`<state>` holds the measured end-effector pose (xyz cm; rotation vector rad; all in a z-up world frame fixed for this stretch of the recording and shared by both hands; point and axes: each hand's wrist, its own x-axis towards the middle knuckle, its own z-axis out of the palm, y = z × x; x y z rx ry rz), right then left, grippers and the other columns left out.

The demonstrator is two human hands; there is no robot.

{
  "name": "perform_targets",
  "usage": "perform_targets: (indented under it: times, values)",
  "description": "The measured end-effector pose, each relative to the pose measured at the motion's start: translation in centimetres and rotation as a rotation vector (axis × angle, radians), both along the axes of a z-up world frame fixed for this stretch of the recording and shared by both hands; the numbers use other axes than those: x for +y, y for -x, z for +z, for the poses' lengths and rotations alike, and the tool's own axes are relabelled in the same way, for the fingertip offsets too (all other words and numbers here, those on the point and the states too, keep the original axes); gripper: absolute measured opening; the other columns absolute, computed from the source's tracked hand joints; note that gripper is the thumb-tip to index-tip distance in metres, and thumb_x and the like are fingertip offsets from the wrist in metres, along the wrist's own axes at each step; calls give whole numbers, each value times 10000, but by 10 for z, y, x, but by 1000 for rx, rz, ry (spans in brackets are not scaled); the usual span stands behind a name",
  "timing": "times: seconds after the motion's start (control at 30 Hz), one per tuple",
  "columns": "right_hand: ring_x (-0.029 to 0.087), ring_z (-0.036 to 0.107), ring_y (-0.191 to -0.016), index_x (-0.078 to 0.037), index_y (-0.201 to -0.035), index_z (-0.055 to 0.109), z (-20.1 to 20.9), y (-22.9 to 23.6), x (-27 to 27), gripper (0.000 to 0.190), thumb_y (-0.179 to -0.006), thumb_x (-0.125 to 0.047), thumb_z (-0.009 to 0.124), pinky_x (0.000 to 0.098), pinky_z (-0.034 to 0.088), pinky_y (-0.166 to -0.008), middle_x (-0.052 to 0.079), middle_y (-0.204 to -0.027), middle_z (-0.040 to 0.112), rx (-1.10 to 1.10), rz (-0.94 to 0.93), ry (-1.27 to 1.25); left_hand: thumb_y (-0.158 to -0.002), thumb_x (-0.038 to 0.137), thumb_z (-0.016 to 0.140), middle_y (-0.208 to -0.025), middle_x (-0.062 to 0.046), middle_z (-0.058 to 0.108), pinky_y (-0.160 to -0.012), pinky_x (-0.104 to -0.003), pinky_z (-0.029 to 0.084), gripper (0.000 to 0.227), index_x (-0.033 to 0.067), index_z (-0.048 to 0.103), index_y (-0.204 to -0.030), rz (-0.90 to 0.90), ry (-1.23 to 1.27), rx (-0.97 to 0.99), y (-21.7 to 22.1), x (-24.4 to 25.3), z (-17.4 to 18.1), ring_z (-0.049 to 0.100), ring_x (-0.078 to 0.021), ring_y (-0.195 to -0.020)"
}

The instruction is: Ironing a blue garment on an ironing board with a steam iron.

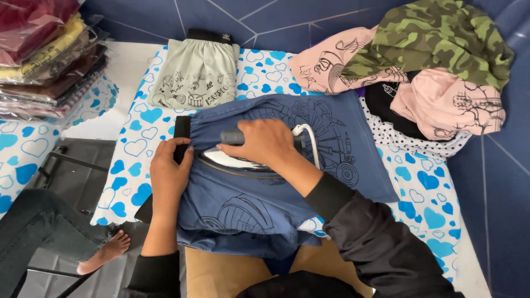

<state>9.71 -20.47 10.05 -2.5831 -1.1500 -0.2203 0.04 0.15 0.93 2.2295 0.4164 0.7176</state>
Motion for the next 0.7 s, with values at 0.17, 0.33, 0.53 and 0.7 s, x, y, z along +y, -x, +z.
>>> perform_targets:
  times: [0.17,0.33,0.53,0.7]
  values:
    - [322,727,-634,-64,-892,742,-3,-4,0,659,-809,-697,579,412,546,-566,132,-684,716,-12,1,19,-984,107,696,-1012,-148,664,-877,-531,568,194,97,701,-1177,-2,-71,41,1,-4,9,677,-403,-1032]
    - [300,716,-611,-80,-863,742,-4,-11,-11,662,-808,-714,559,393,543,-564,106,-652,696,-4,-55,15,-974,162,693,-1221,-188,657,-985,-564,511,393,145,607,-1356,7,-53,97,-3,-1,5,620,-440,-1175]
    - [300,719,-614,-81,-864,744,0,-16,-33,655,-818,-706,553,389,548,-568,109,-652,697,5,-116,23,-999,161,667,-1141,-248,693,-912,-590,545,471,123,506,-1440,51,9,188,3,-11,20,668,-465,-1088]
    - [314,725,-648,-118,-854,739,-3,-14,-45,676,-752,-765,570,394,549,-596,104,-661,705,32,-37,94,-1056,274,590,-1150,-261,706,-938,-605,530,413,198,489,-1450,-2,75,287,-11,3,31,655,-487,-1128]
